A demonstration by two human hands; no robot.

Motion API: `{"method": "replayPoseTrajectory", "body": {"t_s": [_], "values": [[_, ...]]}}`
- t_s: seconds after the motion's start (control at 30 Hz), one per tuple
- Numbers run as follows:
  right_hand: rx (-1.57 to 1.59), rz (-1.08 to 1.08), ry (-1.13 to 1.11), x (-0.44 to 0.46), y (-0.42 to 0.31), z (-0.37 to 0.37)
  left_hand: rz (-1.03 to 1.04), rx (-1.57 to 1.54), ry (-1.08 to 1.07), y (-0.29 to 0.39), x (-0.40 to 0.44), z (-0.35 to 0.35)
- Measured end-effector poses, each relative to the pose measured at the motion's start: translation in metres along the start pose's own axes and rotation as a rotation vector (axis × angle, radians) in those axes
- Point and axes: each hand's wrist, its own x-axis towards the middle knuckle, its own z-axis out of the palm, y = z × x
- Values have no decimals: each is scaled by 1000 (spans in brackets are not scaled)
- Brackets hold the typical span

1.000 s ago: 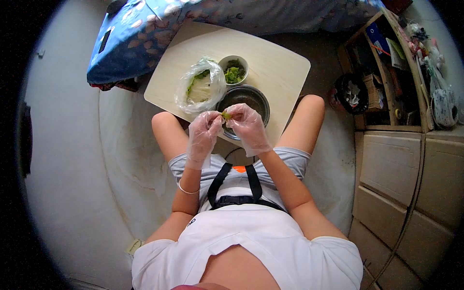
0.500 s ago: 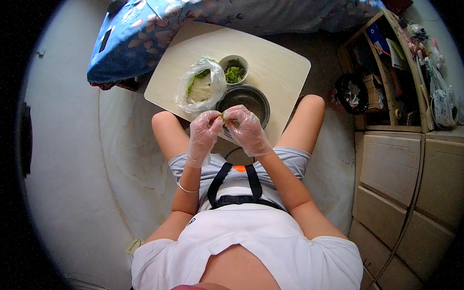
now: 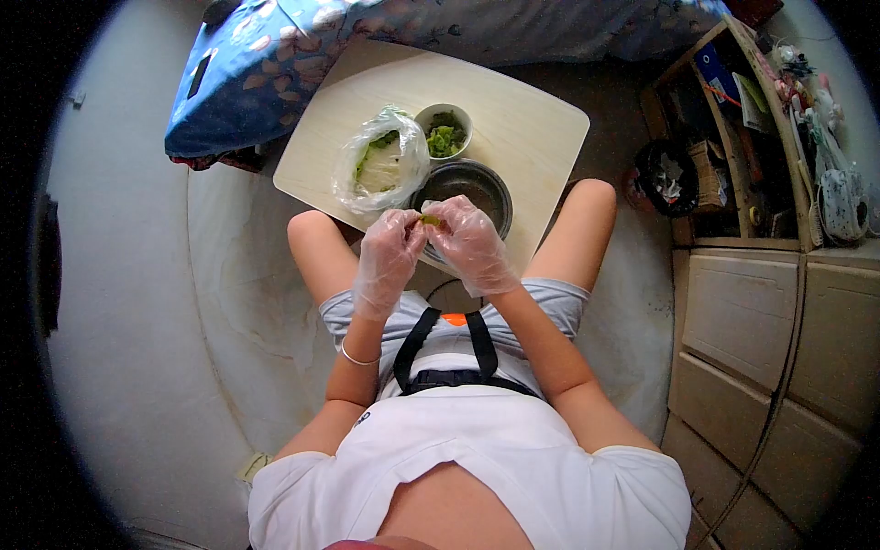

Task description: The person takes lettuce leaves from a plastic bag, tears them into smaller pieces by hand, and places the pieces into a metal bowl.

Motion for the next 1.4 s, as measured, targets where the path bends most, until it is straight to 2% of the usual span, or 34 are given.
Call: {"method": "replayPoseTrajectory", "body": {"t_s": [0.13,0.23,0.3,0.33,0.4,0.43,0.5,0.63,0.7,0.9,1.03,1.13,1.2,1.23,1.27,1.33,1.37,1.4], "values": [[-61,-86,3,1,7,3,-9,-60,-14,-3,0,0],[-53,1,-5,0,3,4,-83,-183,-10,-15,-3,7],[39,101,-1,0,-2,4,-205,-486,-39,-17,-3,8],[39,101,-1,-2,2,6,-205,-486,-39,-15,-2,5],[474,340,-19,-5,13,9,-653,-885,-229,-11,0,-3],[474,341,-19,-5,14,8,-654,-885,-229,-16,-1,-1],[724,528,-46,-5,17,6,-673,-1084,-218,-25,-4,5],[893,589,-58,-6,23,4,-697,-1105,-225,-27,-3,4],[1031,646,-54,-6,23,2,-701,-1227,-227,-24,-2,1],[1375,657,-105,-7,28,-1,-701,-1236,-129,-33,-4,4],[1370,681,-104,-7,30,-7,-732,-1262,-91,-42,1,5],[1406,676,-188,-8,35,-15,-712,-1228,-88,-49,15,5],[1389,715,-196,-10,40,-18,-581,-917,-92,-44,34,1],[1390,712,-193,-11,39,-20,-636,-733,-168,-44,50,-7],[1364,714,-180,-13,37,-21,-634,-731,-171,-53,62,1],[1337,708,-160,-16,37,-24,-263,-479,0,-69,86,21],[1325,699,-160,-18,39,-24,-259,-480,-5,-72,97,25],[1313,690,-162,-20,40,-24,-119,-302,10,-66,109,24]]}}
